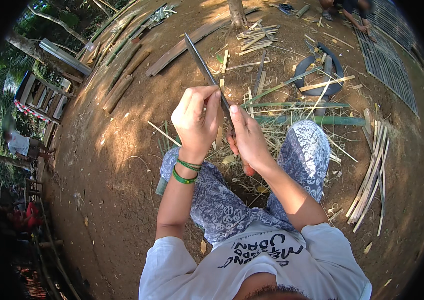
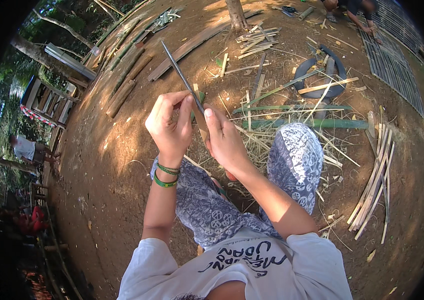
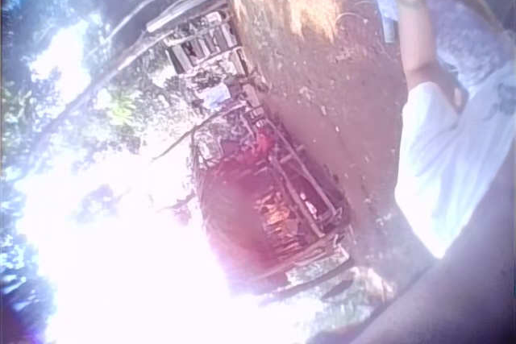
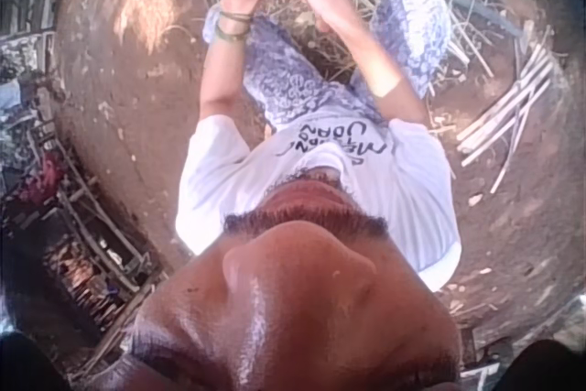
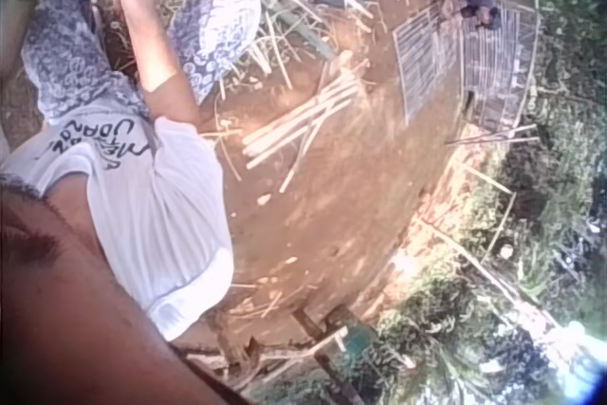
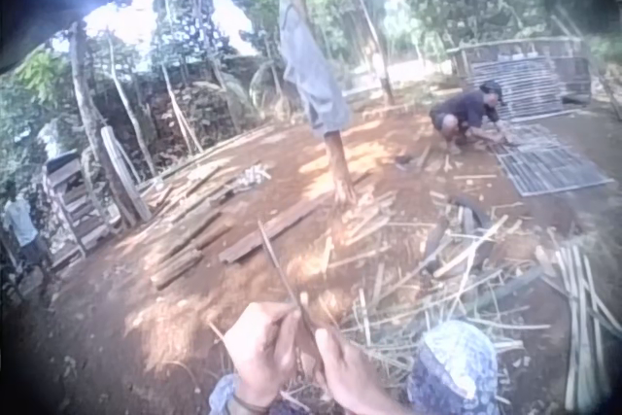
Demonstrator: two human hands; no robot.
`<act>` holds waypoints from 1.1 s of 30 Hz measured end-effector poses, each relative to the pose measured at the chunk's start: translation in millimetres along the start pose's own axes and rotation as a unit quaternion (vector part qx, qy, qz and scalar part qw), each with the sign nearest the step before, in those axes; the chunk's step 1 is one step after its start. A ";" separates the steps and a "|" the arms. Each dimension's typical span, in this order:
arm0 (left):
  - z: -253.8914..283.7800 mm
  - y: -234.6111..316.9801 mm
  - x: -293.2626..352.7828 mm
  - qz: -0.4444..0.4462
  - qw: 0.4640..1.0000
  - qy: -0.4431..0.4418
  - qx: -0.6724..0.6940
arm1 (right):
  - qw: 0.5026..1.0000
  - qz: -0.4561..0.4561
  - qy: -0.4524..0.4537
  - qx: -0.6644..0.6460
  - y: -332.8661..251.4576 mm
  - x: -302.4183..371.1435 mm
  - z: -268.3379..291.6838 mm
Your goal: The person sits on the ground and uses a machete to split long bamboo strips into thinner slivers. They hold the bamboo against their leg and repeatedly strike it with the blade to separate the layers, occasionally inspecting the result.
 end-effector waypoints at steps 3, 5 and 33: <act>10.4 6.3 0.2 -0.017 0.999 0.031 -0.013 | 0.995 -0.021 0.033 0.092 20.7 -8.1 -0.7; 32.1 20.2 -18.0 -0.020 0.993 0.115 0.005 | 0.986 -0.055 0.065 0.141 55.0 -12.6 5.8; 79.7 4.6 -118.0 -0.060 0.971 0.024 0.230 | 0.997 -0.043 -0.052 0.039 5.4 -59.5 22.5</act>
Point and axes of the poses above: each hand's wrist, its own x-axis away from the middle knuckle, its own z-axis out of the back of the hand, y = z × x, the point moved 6 cm from there along -x, towards the middle knuckle, and after that the axes turned 12 degrees about -y, right-handed, at the moved point
